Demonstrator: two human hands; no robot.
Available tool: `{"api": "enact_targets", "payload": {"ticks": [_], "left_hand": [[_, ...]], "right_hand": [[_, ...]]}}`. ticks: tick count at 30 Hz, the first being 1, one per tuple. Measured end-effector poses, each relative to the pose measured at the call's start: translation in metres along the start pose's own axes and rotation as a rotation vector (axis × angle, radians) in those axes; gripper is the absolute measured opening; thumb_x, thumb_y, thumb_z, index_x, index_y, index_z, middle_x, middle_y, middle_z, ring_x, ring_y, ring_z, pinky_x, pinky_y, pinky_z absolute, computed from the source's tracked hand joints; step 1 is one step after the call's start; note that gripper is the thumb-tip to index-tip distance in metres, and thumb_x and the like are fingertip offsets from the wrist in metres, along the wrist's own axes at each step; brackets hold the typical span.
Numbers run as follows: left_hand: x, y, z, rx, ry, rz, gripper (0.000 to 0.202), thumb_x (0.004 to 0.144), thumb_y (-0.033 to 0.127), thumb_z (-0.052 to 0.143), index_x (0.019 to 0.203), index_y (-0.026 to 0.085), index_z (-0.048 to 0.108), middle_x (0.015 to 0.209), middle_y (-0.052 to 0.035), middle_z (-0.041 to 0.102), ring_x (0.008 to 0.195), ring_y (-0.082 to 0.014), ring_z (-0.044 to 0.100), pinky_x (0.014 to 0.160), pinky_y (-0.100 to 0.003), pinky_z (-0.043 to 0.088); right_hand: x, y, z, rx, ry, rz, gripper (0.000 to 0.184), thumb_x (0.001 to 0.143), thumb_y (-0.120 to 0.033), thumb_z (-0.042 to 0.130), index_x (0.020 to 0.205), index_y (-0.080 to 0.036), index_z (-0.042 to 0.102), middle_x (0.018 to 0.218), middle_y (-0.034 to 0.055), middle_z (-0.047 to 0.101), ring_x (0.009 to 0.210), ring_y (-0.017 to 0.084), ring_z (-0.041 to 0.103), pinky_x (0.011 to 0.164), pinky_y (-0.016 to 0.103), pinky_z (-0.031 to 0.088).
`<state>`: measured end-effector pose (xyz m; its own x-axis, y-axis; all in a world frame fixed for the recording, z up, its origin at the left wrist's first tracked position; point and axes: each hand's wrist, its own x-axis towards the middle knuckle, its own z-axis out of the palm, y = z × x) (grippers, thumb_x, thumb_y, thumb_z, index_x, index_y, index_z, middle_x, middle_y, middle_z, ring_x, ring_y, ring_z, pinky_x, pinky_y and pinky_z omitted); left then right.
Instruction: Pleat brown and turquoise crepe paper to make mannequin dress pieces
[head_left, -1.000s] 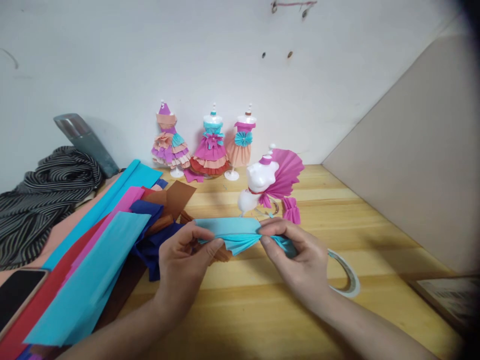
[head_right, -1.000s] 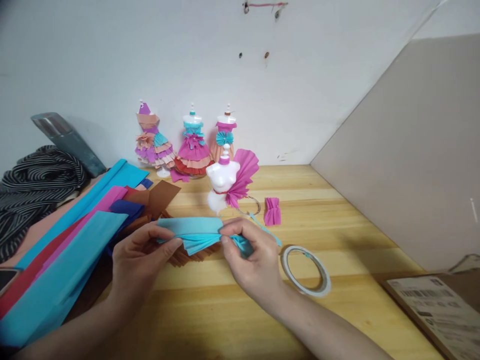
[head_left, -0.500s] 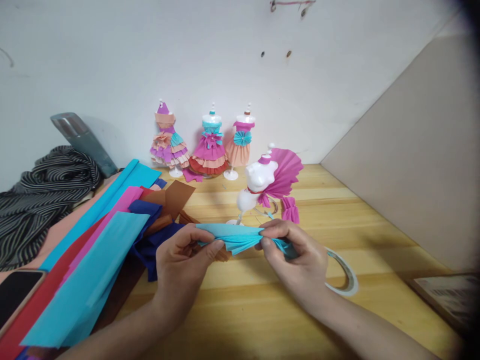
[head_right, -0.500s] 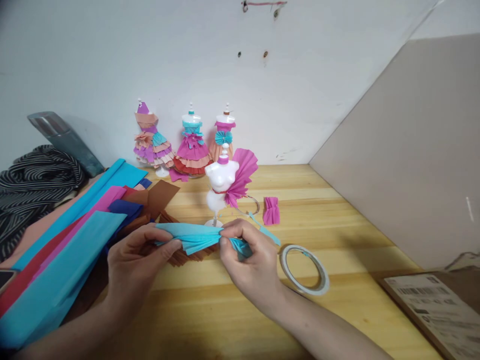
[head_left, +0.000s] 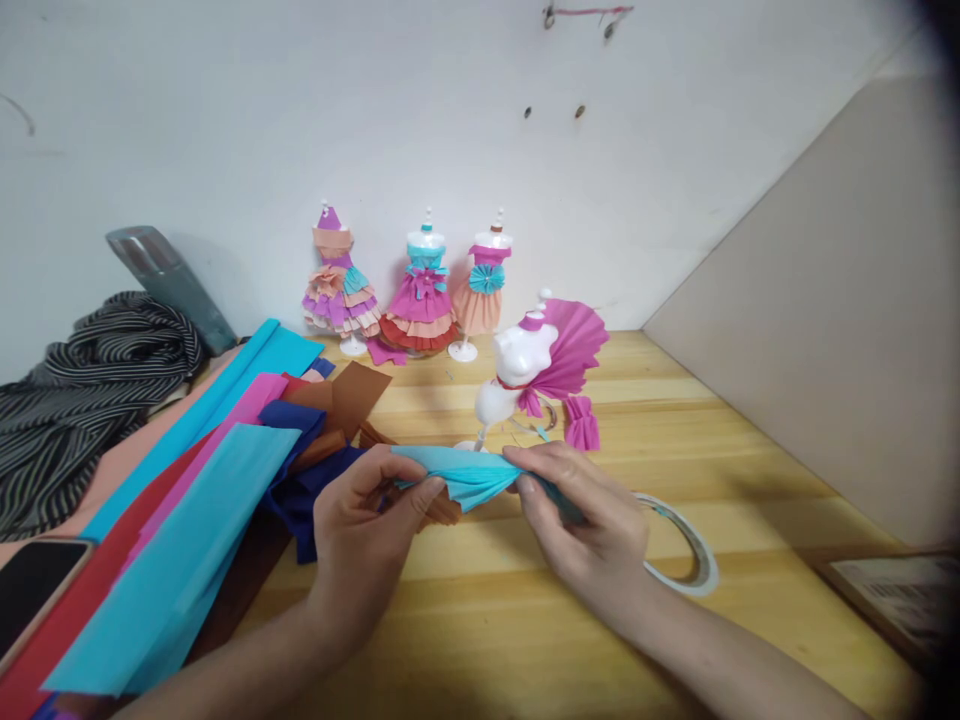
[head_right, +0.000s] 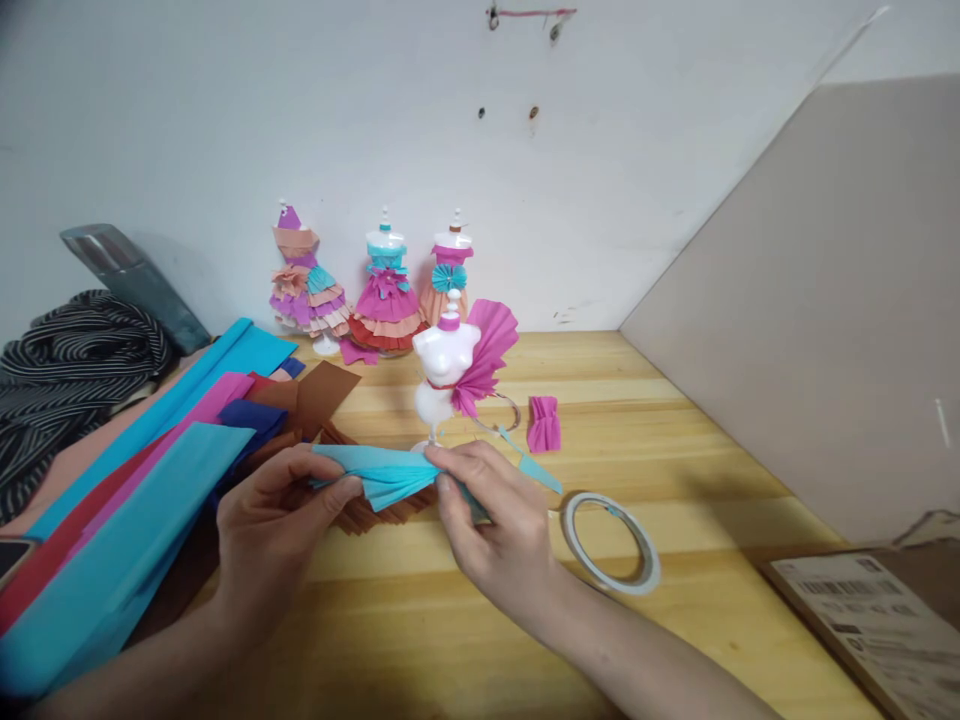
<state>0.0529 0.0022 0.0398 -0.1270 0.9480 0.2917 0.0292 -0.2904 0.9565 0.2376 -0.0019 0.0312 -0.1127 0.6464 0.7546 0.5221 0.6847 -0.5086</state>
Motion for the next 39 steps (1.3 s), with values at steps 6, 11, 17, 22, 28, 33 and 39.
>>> {"api": "enact_targets", "payload": {"ticks": [6, 11, 17, 22, 28, 33, 39], "left_hand": [[0.000, -0.006, -0.004, 0.142, -0.029, 0.239, 0.010, 0.073, 0.010, 0.071, 0.076, 0.019, 0.068, 0.068, 0.0040, 0.062, 0.058, -0.0074, 0.057, 0.050, -0.015, 0.046], [0.003, -0.011, -0.005, 0.225, -0.045, 0.307, 0.019, 0.075, 0.012, 0.071, 0.092, 0.021, 0.071, 0.079, 0.0015, 0.066, 0.069, -0.0092, 0.062, 0.058, -0.015, 0.050], [0.007, -0.013, -0.006, 0.322, -0.058, 0.398, 0.008, 0.077, 0.013, 0.070, 0.081, 0.019, 0.070, 0.075, 0.0012, 0.062, 0.066, -0.0086, 0.060, 0.056, -0.015, 0.048], [0.005, -0.012, -0.007, 0.374, -0.086, 0.325, 0.005, 0.079, 0.015, 0.067, 0.076, 0.019, 0.067, 0.070, 0.0022, 0.064, 0.061, -0.0085, 0.059, 0.054, -0.016, 0.047], [0.004, -0.010, -0.007, 0.356, -0.049, 0.193, 0.003, 0.078, 0.019, 0.067, 0.076, 0.020, 0.068, 0.066, 0.0050, 0.067, 0.055, -0.0080, 0.058, 0.052, -0.017, 0.048], [0.005, -0.006, -0.009, 0.342, -0.019, 0.206, 0.003, 0.078, 0.019, 0.067, 0.075, 0.020, 0.069, 0.066, 0.0048, 0.067, 0.058, -0.0090, 0.060, 0.055, -0.018, 0.049], [0.003, -0.006, -0.009, 0.300, -0.063, 0.177, 0.005, 0.078, 0.021, 0.068, 0.075, 0.018, 0.068, 0.066, 0.0022, 0.065, 0.055, -0.0108, 0.059, 0.051, -0.021, 0.050]], "right_hand": [[0.001, 0.000, 0.001, -0.014, -0.009, 0.029, 0.026, 0.083, -0.003, 0.053, 0.101, -0.019, 0.063, 0.084, 0.0044, 0.065, 0.075, 0.016, 0.063, 0.065, 0.028, 0.050], [0.002, 0.001, 0.000, -0.020, -0.028, 0.032, 0.022, 0.084, -0.003, 0.052, 0.097, -0.018, 0.061, 0.082, 0.0046, 0.063, 0.074, 0.015, 0.061, 0.065, 0.028, 0.049], [0.004, 0.002, 0.000, -0.046, -0.062, 0.046, 0.017, 0.087, -0.005, 0.050, 0.095, -0.018, 0.058, 0.082, 0.0041, 0.062, 0.076, 0.015, 0.059, 0.065, 0.027, 0.047], [0.004, 0.000, -0.002, -0.029, -0.130, 0.132, 0.012, 0.089, -0.011, 0.048, 0.089, -0.018, 0.057, 0.078, 0.0034, 0.058, 0.071, 0.015, 0.057, 0.062, 0.027, 0.046], [0.004, -0.001, -0.005, 0.010, -0.152, 0.108, 0.014, 0.089, -0.009, 0.048, 0.095, -0.018, 0.058, 0.082, 0.0040, 0.059, 0.076, 0.015, 0.058, 0.066, 0.027, 0.046], [0.006, -0.001, -0.006, 0.040, -0.150, 0.030, 0.017, 0.088, -0.008, 0.051, 0.098, -0.018, 0.059, 0.084, 0.0048, 0.063, 0.079, 0.016, 0.061, 0.068, 0.027, 0.049], [0.010, -0.004, -0.010, -0.007, -0.172, 0.030, 0.012, 0.087, -0.011, 0.050, 0.090, -0.018, 0.059, 0.075, 0.0038, 0.062, 0.067, 0.015, 0.058, 0.058, 0.027, 0.047]]}}
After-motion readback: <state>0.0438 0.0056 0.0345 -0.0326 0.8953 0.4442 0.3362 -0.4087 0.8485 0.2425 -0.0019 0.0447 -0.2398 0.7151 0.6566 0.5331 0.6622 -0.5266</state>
